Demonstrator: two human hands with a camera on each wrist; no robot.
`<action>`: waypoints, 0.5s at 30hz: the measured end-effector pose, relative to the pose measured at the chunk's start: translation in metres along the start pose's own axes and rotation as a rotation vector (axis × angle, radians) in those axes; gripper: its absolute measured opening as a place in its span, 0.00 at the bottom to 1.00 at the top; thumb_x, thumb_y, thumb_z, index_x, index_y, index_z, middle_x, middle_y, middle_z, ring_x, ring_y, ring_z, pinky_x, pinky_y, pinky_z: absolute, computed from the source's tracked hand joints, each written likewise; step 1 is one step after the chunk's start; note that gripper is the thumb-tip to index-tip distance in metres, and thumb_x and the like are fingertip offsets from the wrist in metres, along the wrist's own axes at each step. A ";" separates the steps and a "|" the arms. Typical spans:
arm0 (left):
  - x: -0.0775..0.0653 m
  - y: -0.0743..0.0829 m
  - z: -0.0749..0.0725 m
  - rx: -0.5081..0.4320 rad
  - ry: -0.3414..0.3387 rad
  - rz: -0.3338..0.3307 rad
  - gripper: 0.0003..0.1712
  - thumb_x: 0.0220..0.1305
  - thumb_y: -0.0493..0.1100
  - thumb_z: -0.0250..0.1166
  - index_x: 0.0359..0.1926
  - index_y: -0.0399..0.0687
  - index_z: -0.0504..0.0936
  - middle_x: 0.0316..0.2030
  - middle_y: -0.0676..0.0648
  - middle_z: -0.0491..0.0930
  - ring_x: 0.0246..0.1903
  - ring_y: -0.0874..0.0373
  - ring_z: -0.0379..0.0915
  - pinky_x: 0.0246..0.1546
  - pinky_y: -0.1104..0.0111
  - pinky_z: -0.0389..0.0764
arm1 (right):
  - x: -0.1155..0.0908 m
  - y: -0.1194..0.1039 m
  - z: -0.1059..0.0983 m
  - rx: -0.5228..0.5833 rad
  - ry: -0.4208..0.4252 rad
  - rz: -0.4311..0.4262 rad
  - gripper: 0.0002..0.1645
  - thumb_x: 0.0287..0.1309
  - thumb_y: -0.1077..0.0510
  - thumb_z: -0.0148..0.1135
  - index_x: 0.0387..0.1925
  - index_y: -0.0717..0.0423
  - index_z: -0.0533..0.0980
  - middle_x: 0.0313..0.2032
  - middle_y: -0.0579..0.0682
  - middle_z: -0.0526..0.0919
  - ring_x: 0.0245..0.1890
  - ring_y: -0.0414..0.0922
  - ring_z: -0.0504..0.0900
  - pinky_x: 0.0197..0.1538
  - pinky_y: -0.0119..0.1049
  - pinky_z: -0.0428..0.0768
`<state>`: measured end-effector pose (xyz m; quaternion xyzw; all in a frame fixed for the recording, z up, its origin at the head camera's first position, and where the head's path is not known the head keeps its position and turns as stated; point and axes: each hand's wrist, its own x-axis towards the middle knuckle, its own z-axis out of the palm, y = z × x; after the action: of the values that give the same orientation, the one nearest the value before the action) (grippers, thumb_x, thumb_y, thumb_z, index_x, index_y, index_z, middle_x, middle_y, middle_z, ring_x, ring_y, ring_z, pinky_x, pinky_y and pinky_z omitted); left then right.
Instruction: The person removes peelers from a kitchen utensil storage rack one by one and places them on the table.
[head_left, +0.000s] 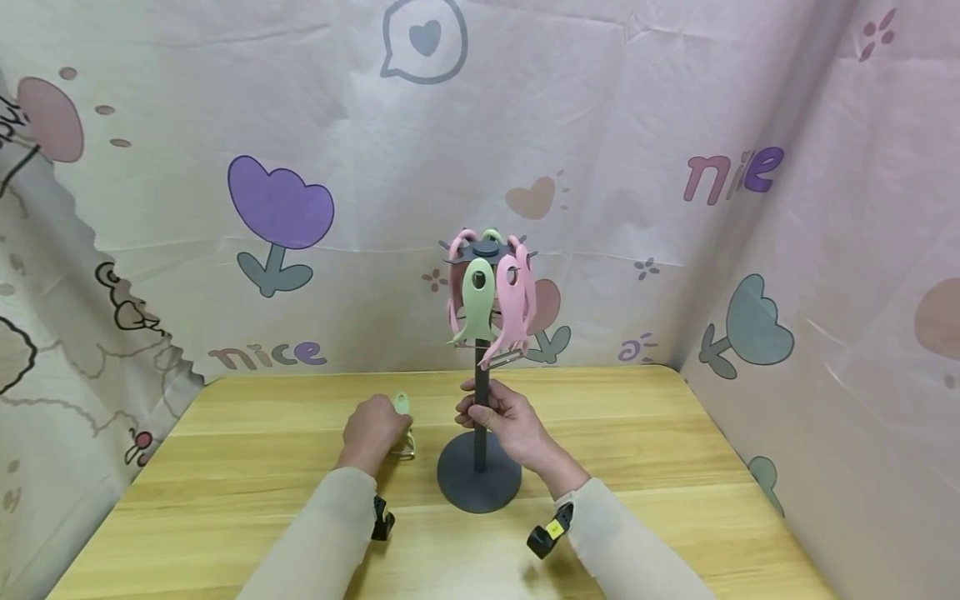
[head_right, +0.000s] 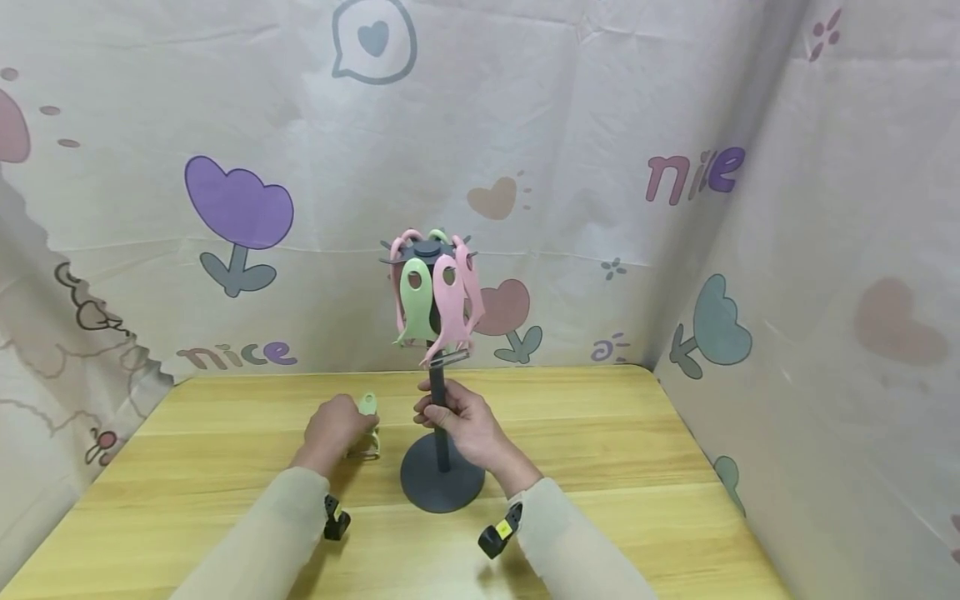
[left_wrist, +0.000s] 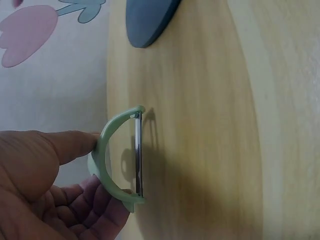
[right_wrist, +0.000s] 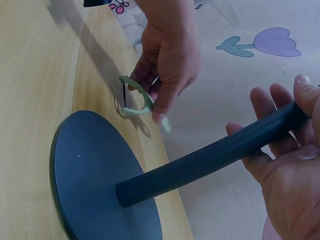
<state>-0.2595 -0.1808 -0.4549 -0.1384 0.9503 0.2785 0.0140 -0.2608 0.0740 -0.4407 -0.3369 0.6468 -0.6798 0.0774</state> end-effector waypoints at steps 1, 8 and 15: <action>0.000 0.000 0.001 0.006 -0.001 0.005 0.18 0.66 0.50 0.69 0.29 0.41 0.79 0.27 0.43 0.80 0.28 0.49 0.75 0.27 0.58 0.76 | 0.000 0.000 0.000 0.000 -0.001 0.000 0.20 0.76 0.65 0.58 0.64 0.67 0.72 0.51 0.74 0.81 0.48 0.43 0.90 0.57 0.44 0.86; 0.006 -0.001 0.009 0.031 0.003 0.012 0.18 0.66 0.50 0.69 0.27 0.42 0.80 0.26 0.44 0.80 0.27 0.49 0.75 0.27 0.59 0.77 | 0.001 0.000 0.000 0.001 -0.002 -0.002 0.20 0.76 0.65 0.59 0.64 0.66 0.72 0.51 0.75 0.81 0.48 0.45 0.90 0.57 0.43 0.86; 0.007 0.001 0.011 0.035 -0.002 0.034 0.18 0.66 0.50 0.71 0.27 0.41 0.81 0.25 0.45 0.80 0.27 0.50 0.76 0.27 0.59 0.77 | 0.000 0.000 -0.001 0.001 0.001 -0.001 0.20 0.76 0.64 0.59 0.64 0.67 0.72 0.51 0.75 0.81 0.48 0.43 0.90 0.57 0.42 0.86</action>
<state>-0.2674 -0.1757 -0.4647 -0.1218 0.9573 0.2620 0.0124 -0.2613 0.0744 -0.4408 -0.3368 0.6462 -0.6805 0.0771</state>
